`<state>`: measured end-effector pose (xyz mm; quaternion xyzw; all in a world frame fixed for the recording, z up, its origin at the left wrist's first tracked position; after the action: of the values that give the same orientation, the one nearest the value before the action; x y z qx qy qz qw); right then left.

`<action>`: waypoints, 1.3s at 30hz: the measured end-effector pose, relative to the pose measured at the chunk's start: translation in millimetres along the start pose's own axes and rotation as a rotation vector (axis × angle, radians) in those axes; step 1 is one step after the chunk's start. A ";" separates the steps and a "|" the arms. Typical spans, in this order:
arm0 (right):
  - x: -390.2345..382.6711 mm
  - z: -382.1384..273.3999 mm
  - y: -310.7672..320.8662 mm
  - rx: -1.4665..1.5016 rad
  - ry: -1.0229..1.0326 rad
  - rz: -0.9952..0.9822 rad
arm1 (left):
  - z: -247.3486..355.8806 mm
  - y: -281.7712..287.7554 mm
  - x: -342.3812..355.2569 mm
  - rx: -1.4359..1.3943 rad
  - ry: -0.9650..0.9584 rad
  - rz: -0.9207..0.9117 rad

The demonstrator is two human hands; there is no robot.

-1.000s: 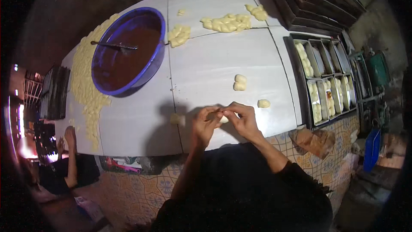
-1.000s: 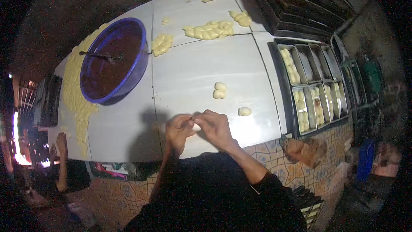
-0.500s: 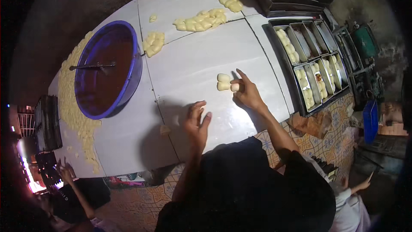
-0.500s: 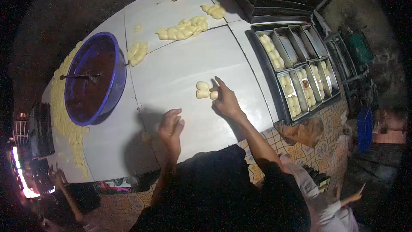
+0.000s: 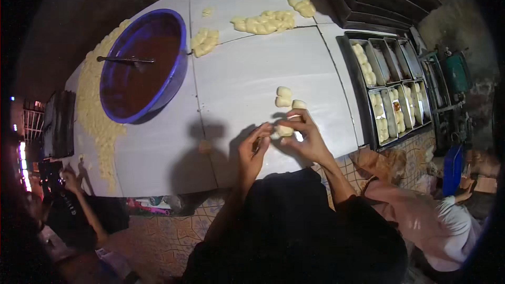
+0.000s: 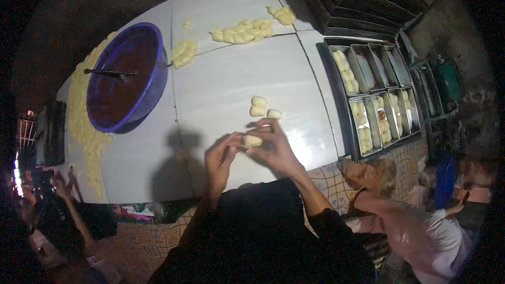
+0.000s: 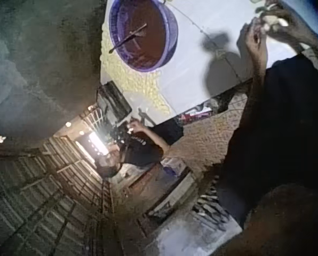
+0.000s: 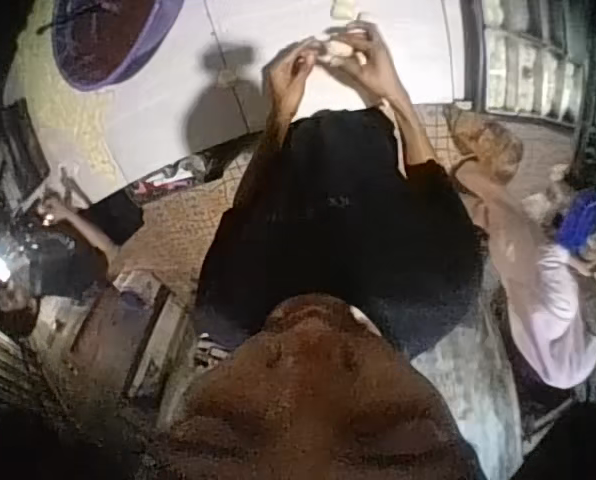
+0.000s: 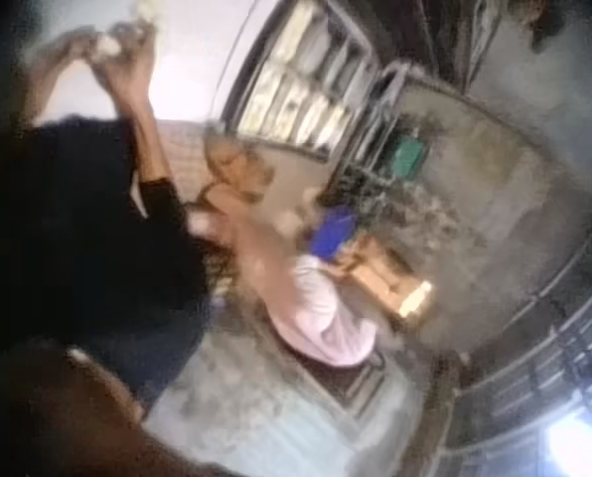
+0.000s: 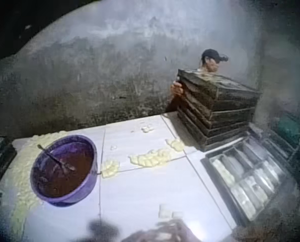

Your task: The person fills and shapes dough pieces with chocolate paste by hand and places them into baking tins. They then bring a tray of dough pieces to the table and continue filling and rolling the dough.

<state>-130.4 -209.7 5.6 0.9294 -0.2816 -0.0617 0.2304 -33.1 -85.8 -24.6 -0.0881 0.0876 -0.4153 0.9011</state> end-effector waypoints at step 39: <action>71.9 13.1 -140.9 1.510 -0.473 -0.267 | 32.8 106.4 93.8 -0.427 0.332 0.291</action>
<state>-3.9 -150.9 -70.2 0.8224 -0.1754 -0.0771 -0.5357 112.5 -86.6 -25.4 -0.1931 0.3306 -0.2627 0.8857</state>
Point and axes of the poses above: each hand's wrist, its own x-axis towards the middle knuckle, its own y-axis out of the back of the hand, z = x × y, the point moved 9 cm from there along x, towards the middle knuckle, and after that the axes turned 10 degrees about -x, right-handed, at the moved point
